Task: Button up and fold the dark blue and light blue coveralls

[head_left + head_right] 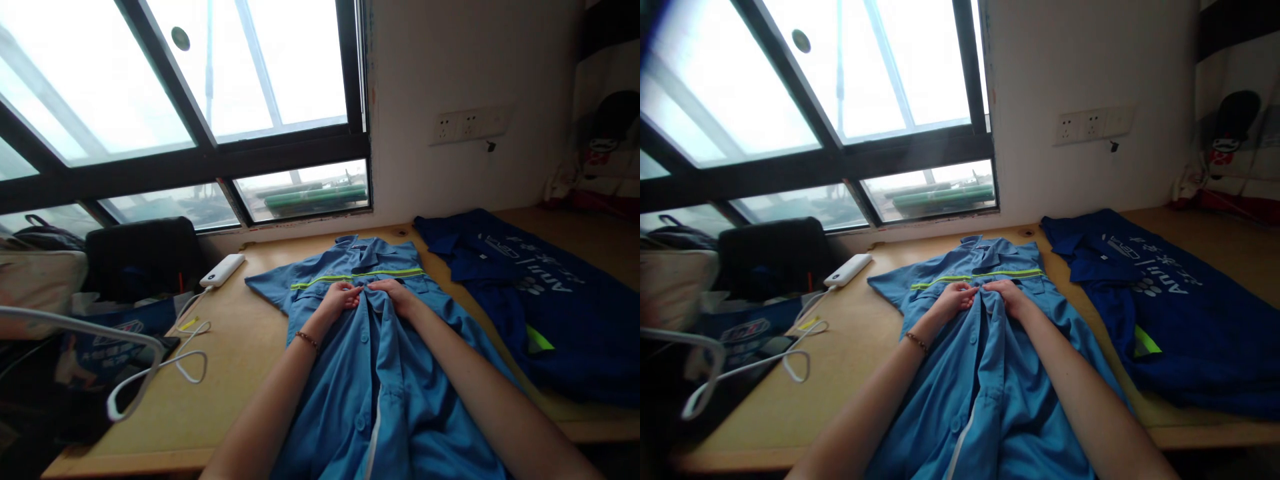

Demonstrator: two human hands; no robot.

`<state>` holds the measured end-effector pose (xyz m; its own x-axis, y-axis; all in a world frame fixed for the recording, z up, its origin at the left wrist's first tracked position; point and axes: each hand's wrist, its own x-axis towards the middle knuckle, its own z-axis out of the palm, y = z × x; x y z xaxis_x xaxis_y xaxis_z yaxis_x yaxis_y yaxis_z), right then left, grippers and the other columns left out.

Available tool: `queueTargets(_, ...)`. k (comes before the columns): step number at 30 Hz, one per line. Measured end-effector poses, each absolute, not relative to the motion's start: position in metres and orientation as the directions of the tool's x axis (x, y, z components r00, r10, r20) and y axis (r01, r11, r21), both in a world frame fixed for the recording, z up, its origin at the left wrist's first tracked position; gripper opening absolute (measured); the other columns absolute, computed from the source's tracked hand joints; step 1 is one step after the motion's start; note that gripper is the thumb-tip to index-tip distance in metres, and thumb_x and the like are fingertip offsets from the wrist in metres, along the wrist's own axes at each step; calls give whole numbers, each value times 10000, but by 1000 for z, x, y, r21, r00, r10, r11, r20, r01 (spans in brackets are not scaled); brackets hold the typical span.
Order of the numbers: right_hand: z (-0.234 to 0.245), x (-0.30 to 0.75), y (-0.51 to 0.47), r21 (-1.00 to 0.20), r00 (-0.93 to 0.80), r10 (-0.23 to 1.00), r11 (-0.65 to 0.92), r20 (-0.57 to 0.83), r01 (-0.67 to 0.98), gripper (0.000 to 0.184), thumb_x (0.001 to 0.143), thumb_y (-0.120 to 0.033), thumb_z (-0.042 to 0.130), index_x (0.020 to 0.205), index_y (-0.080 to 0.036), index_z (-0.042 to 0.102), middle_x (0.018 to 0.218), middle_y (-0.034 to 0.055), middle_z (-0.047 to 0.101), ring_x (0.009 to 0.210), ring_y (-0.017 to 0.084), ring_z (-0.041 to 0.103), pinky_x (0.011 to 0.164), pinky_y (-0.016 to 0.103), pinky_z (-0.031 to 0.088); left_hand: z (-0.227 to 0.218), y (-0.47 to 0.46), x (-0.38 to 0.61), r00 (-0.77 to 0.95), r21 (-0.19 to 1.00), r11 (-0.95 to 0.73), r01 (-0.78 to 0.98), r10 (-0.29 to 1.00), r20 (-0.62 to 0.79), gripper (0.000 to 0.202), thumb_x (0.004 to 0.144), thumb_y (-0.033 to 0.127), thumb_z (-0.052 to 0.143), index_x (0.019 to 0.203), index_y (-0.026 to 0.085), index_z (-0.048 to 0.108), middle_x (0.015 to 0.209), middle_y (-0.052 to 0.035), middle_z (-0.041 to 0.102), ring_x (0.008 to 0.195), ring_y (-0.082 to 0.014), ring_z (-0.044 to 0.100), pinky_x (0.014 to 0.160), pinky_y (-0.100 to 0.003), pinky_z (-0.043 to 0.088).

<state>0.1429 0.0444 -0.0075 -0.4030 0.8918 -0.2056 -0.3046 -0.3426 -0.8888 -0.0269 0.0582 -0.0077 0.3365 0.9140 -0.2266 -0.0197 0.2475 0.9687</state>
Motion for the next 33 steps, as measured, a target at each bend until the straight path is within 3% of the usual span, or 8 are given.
queueTargets(4, -3, 138, 40, -893, -422, 885, -340, -197, -296, 95, 639, -200, 618, 686, -121, 641, 644, 63, 663, 609, 158, 619, 641, 278, 484, -15, 61, -32, 373, 952, 277, -132, 903, -212, 217, 663, 240, 681, 737, 110, 523, 629, -20, 596, 535, -60, 574, 548, -167, 486)
queueTargets(8, -3, 135, 38, -887, -420, 884, -349, -204, -304, 118, 666, -230, 599, 679, -120, 641, 613, 60, 653, 576, 148, 603, 597, 262, 475, -20, 52, -36, 385, 960, 185, -210, 918, -92, 252, 647, 261, 689, 776, 130, 517, 696, -25, 631, 597, -78, 604, 601, -185, 500)
queueTargets(12, -7, 136, 40, -861, -463, 855, -403, -232, -312, 178, 716, -260, 543, 722, -114, 644, 660, 60, 656, 526, 97, 556, 510, 195, 435, -21, 43, -35, 377, 983, 115, -142, 925, -53, 289, 633, 295, 693, 746, 135, 481, 651, -38, 644, 580, -119, 624, 568, -216, 507)
queueTargets(17, -12, 134, 40, -893, -489, 849, -362, -198, -266, 192, 664, -223, 565, 797, -121, 659, 655, 39, 642, 506, 75, 516, 498, 178, 411, -18, 40, -33, 336, 989, 93, -116, 941, -49, 314, 607, 312, 708, 718, 131, 477, 607, -33, 641, 554, -134, 625, 556, -236, 513)
queueTargets(20, -15, 129, 38, -951, -371, 922, -208, -113, -228, 230, 637, -231, 590, 826, -131, 676, 552, -3, 592, 423, 58, 437, 451, 183, 372, -17, 41, -35, 330, 983, 121, -138, 942, -70, 291, 618, 298, 704, 719, 125, 493, 623, -47, 650, 565, -129, 627, 565, -223, 511)
queueTargets(23, -17, 124, 38, -997, -181, 981, 66, 70, -29, 211, 658, -250, 571, 786, -143, 700, 495, -18, 548, 417, 68, 413, 444, 199, 353, -18, 42, -37, 327, 976, 152, -158, 940, -94, 277, 612, 280, 711, 718, 118, 512, 639, -53, 653, 569, -124, 624, 575, -221, 513)
queueTargets(27, -16, 121, 38, -886, -87, 910, 414, 405, 209, 161, 679, -206, 559, 720, -185, 713, 653, 12, 600, 617, 119, 534, 595, 229, 419, -20, 43, -38, 310, 969, 165, -184, 945, -102, 273, 587, 262, 730, 712, 110, 540, 633, -45, 644, 569, -118, 616, 581, -225, 514)
queueTargets(33, -12, 116, 32, -781, -72, 829, 548, 554, 298, 152, 679, -134, 570, 703, -201, 705, 719, 23, 610, 679, 133, 559, 640, 238, 447, -18, 40, -38, 296, 967, 156, -201, 951, -92, 270, 569, 245, 740, 709, 110, 553, 628, -29, 627, 554, -108, 598, 575, -227, 503)
